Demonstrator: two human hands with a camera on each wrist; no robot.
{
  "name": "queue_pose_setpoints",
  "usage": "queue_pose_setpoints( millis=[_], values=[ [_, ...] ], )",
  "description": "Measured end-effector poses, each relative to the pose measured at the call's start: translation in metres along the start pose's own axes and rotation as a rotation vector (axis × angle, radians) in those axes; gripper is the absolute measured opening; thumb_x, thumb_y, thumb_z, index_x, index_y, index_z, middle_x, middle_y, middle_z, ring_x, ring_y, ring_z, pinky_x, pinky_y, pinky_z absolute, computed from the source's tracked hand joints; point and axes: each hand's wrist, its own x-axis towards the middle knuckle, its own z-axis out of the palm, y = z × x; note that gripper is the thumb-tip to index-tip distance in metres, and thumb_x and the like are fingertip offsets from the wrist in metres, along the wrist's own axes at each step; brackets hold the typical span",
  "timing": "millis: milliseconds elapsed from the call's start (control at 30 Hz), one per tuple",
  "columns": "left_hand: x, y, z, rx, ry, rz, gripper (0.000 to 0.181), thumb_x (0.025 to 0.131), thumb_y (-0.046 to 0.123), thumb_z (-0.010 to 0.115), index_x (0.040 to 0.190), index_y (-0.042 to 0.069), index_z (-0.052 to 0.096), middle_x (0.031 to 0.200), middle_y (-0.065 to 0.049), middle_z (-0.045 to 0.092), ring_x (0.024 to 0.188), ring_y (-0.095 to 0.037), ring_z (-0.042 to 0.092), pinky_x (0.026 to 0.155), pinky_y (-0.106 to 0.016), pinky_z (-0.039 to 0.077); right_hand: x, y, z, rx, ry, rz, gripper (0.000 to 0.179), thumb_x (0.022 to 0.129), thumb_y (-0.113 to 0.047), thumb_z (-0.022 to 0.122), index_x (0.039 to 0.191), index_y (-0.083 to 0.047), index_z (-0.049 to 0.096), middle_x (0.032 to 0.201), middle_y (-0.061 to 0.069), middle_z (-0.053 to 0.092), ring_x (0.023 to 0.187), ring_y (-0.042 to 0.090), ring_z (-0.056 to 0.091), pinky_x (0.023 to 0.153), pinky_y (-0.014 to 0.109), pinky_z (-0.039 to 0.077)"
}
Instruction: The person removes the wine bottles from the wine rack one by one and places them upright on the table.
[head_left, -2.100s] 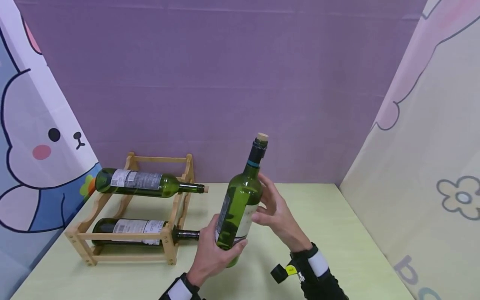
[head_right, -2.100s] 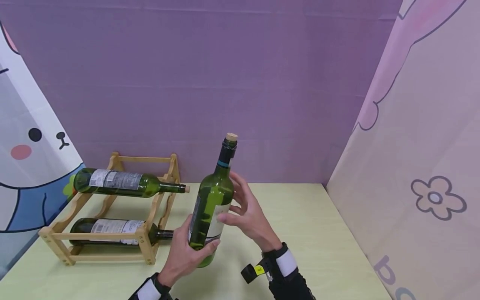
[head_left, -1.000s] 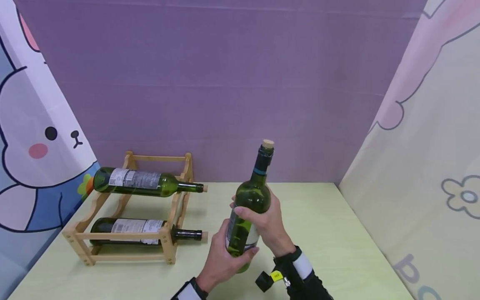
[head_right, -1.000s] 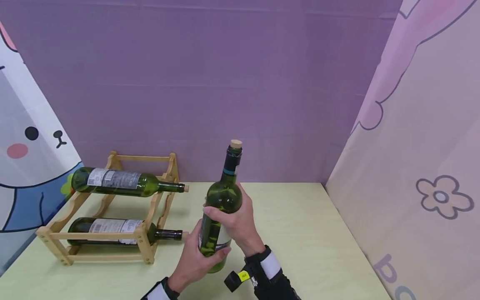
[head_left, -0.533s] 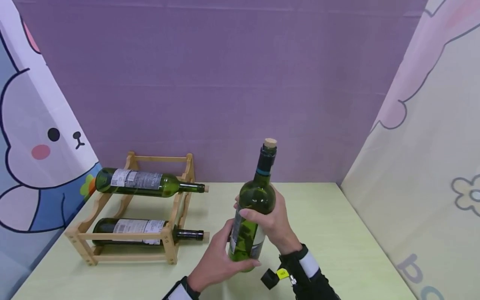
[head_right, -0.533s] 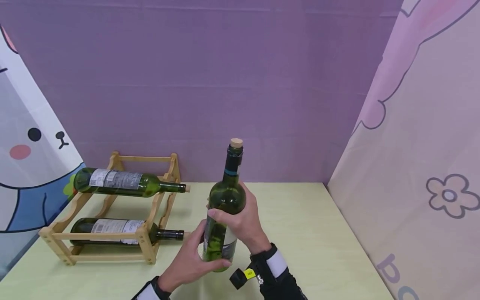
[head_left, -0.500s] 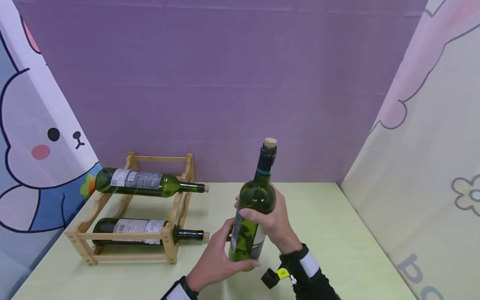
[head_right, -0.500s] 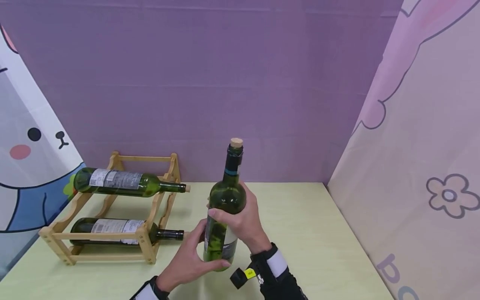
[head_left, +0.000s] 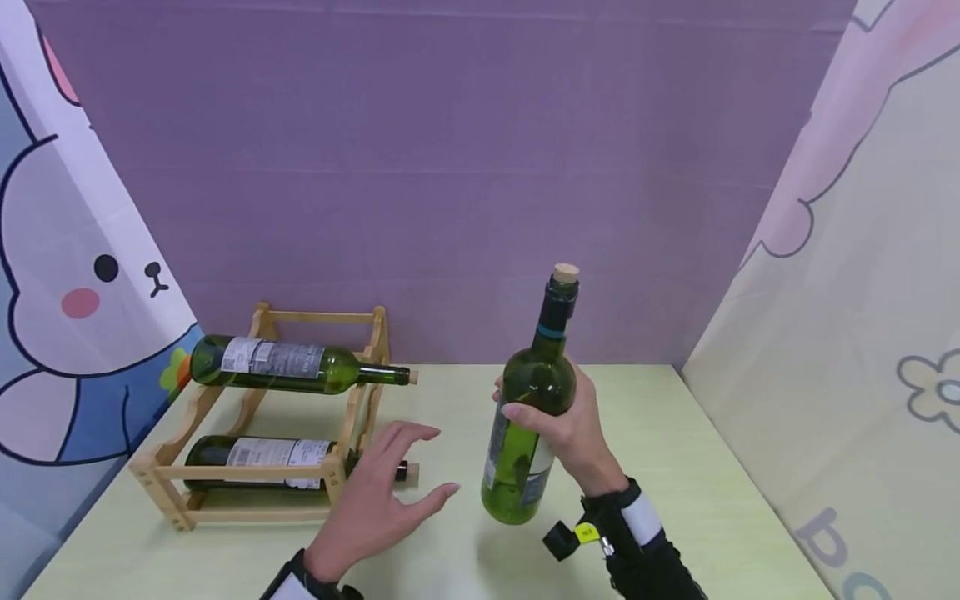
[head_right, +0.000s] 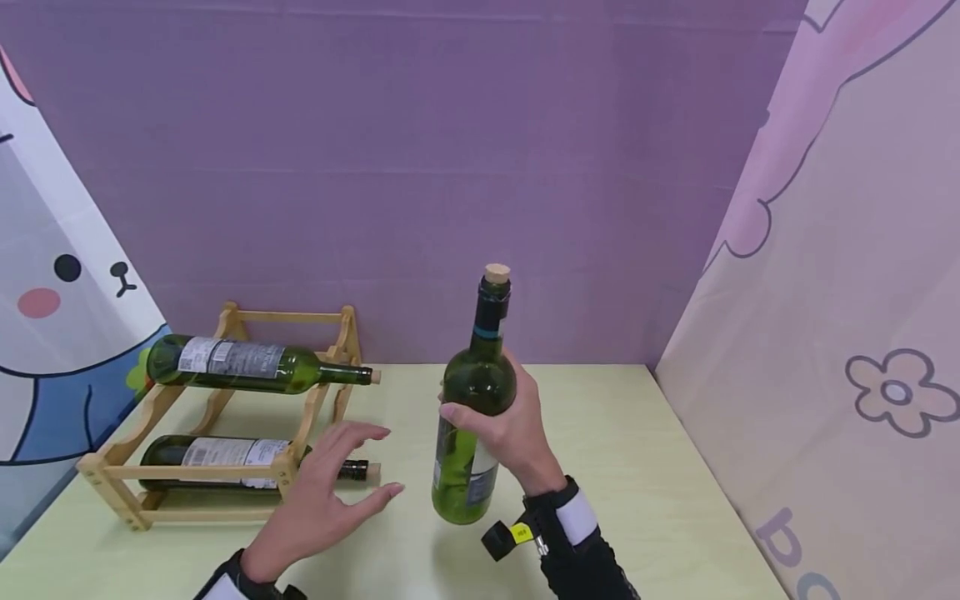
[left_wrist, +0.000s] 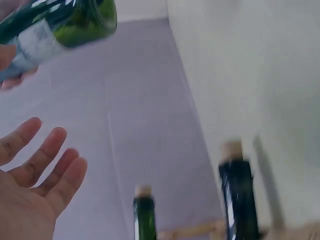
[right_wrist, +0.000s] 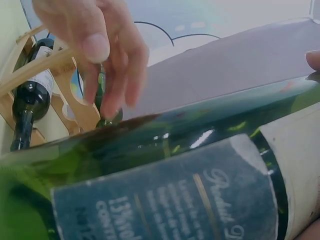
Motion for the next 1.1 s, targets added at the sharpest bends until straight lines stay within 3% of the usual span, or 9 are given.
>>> queue_pose_setpoints(
  millis=[200,400,533,833,967,1100],
  values=[
    [-0.001,-0.014,-0.027,0.135,0.124,0.030,0.048,0.079,0.039,0.078,0.118,0.016,0.063,0.118,0.005,0.055,0.116,-0.015,0.045,0.092,-0.043,0.043,0.002,-0.003,-0.009,-0.012,0.015,0.008,0.048,0.079,-0.009,0.070,0.122,-0.003,0.051,0.105,0.022,0.065,0.092,0.034,0.067,0.081,0.053,0.050],
    [-0.007,-0.028,-0.039,0.256,0.191,0.026,0.045,0.075,0.029,0.080,0.113,0.008,0.064,0.114,-0.005,0.057,0.114,-0.024,0.046,0.089,-0.045,0.044,0.004,-0.005,-0.025,-0.045,0.033,0.001,0.047,0.079,-0.002,0.068,0.123,-0.005,0.052,0.105,0.018,0.066,0.094,0.033,0.067,0.082,0.047,0.051],
    [-0.012,-0.036,-0.044,0.310,0.206,0.016,0.047,0.075,0.029,0.079,0.113,0.005,0.063,0.111,-0.009,0.057,0.109,-0.027,0.046,0.084,-0.044,0.044,0.005,-0.007,-0.038,-0.067,0.067,0.006,0.047,0.081,-0.001,0.068,0.124,-0.008,0.051,0.104,0.014,0.066,0.095,0.032,0.067,0.083,0.043,0.052],
    [-0.023,-0.052,-0.049,0.391,0.233,-0.097,0.053,0.075,0.037,0.078,0.110,-0.001,0.063,0.102,-0.014,0.059,0.096,-0.029,0.047,0.074,-0.043,0.044,0.009,-0.003,-0.065,-0.118,0.139,0.025,0.047,0.081,-0.001,0.070,0.124,-0.009,0.052,0.105,0.013,0.067,0.096,0.029,0.067,0.085,0.039,0.051],
    [-0.026,-0.055,-0.049,0.438,0.217,-0.171,0.052,0.075,0.040,0.078,0.103,-0.001,0.063,0.095,-0.013,0.059,0.090,-0.028,0.050,0.068,-0.042,0.045,0.010,0.000,-0.078,-0.138,0.170,0.049,0.047,0.081,-0.002,0.071,0.124,-0.010,0.053,0.105,0.011,0.069,0.095,0.027,0.067,0.084,0.036,0.050],
    [-0.027,-0.059,-0.050,0.511,0.175,-0.194,0.048,0.075,0.045,0.076,0.093,0.003,0.061,0.086,-0.010,0.058,0.081,-0.027,0.051,0.065,-0.041,0.044,0.011,0.003,-0.092,-0.141,0.210,0.067,0.047,0.081,-0.002,0.072,0.124,-0.009,0.054,0.104,0.010,0.069,0.094,0.026,0.068,0.084,0.035,0.050]
  ],
)
